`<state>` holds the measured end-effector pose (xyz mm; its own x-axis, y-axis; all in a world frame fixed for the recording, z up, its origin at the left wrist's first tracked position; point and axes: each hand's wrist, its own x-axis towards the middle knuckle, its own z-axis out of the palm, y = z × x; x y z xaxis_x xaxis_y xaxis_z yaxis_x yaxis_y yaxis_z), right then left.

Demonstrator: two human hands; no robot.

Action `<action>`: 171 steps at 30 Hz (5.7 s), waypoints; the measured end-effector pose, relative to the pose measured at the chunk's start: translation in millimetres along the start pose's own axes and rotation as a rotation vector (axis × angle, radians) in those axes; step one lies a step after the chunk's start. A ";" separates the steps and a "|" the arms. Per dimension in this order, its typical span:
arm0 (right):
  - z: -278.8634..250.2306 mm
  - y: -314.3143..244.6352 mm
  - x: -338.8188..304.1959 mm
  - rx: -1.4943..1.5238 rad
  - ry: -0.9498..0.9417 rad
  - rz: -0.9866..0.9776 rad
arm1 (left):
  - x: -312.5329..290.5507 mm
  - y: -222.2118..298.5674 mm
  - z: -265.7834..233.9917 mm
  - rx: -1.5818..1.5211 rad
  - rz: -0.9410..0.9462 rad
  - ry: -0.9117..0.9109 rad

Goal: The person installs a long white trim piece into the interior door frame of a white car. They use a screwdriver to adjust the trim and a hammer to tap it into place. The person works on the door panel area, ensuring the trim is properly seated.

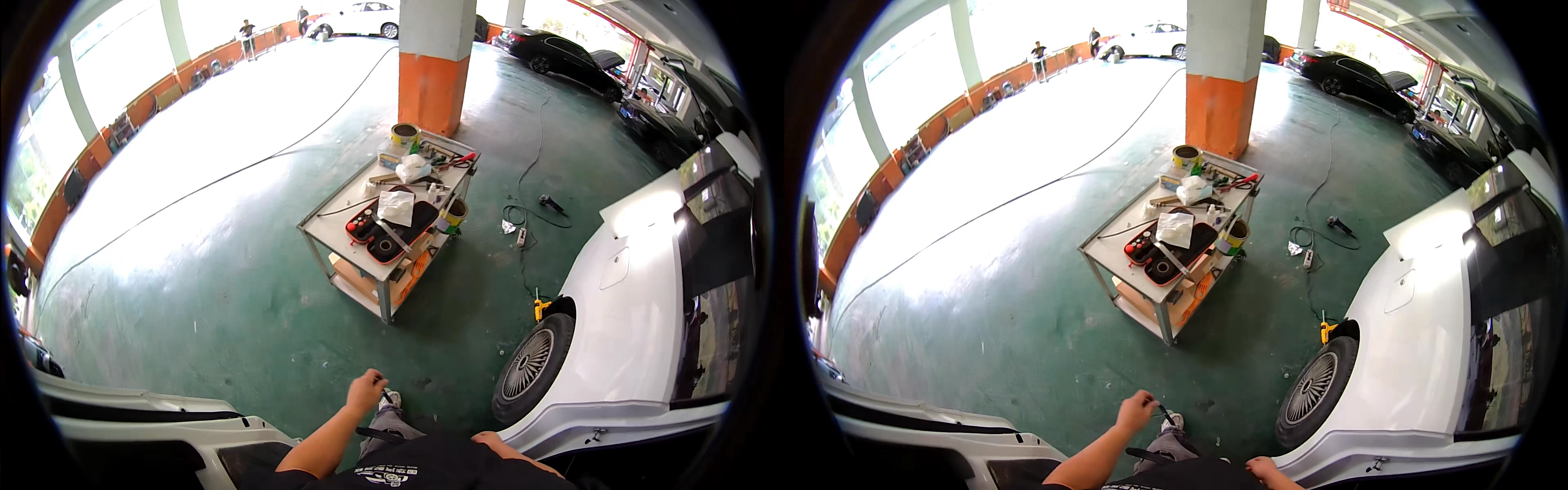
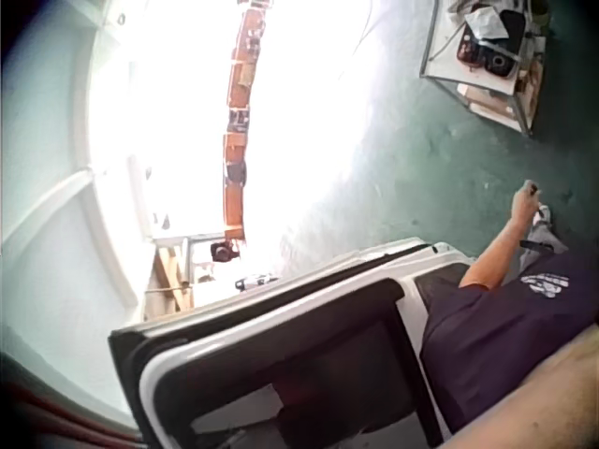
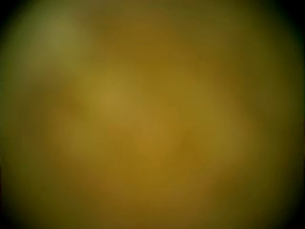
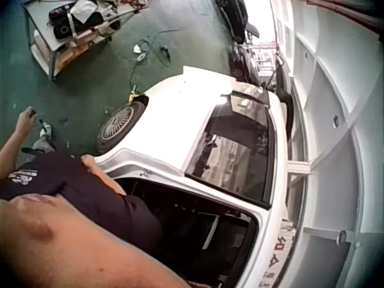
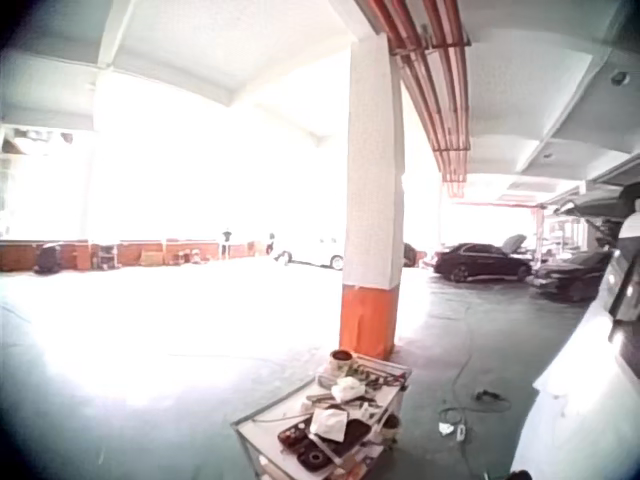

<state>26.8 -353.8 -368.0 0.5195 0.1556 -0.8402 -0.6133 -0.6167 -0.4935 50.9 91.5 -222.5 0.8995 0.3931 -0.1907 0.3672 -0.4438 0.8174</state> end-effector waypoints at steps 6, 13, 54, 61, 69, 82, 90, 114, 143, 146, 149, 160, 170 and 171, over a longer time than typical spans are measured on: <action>-26.7 -30.3 -18.9 0.397 -0.004 -0.067 | -42.4 135.1 11.3 0.217 0.339 -0.424; 14.4 -164.0 -83.3 -0.056 0.113 -0.754 | -96.6 318.8 -97.8 0.167 0.799 -0.335; -17.8 -52.7 -242.6 -0.331 0.633 -0.543 | 24.1 232.7 -185.2 -0.747 0.479 0.451; -57.4 55.4 -199.3 -0.208 0.284 -0.486 | 13.3 207.0 -140.7 -0.729 0.346 0.215; -30.6 73.4 -269.4 -0.308 0.690 -0.504 | 13.5 196.2 -79.8 -0.704 0.221 -0.059; -17.8 154.6 -382.8 0.024 0.763 -0.082 | -25.0 195.6 63.2 -0.769 -0.022 -0.448; -5.6 123.9 -456.4 0.189 0.809 0.229 | -15.7 214.3 153.2 -0.740 0.001 -0.667; 101.3 167.1 -256.5 0.267 0.276 0.361 | 37.9 161.1 121.0 -0.718 0.067 -0.595; -72.7 121.3 -499.1 0.133 0.744 0.222 | -85.4 157.2 239.8 -0.839 -0.233 -0.505; -90.5 162.4 -481.3 0.206 0.671 0.147 | -97.0 162.6 241.9 -0.800 -0.205 -0.290; -115.5 203.4 -441.8 0.173 0.536 0.108 | -107.4 144.2 241.6 -0.855 -0.107 -0.085; -353.0 283.8 -304.4 0.156 0.239 -0.648 | -284.7 147.1 222.9 -0.388 0.094 0.514; -433.0 172.8 -128.5 0.920 -0.105 -1.230 | -347.6 220.8 226.9 -0.268 0.020 0.543; -432.1 158.8 -126.9 0.876 -0.077 -1.290 | -350.5 223.0 229.9 -0.274 0.006 0.547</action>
<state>120.6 -804.9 -242.6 0.9343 0.2604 0.2434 0.0495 0.5813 -0.8122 -128.1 -330.3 -98.4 0.6223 0.7804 0.0616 0.2229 -0.2520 0.9417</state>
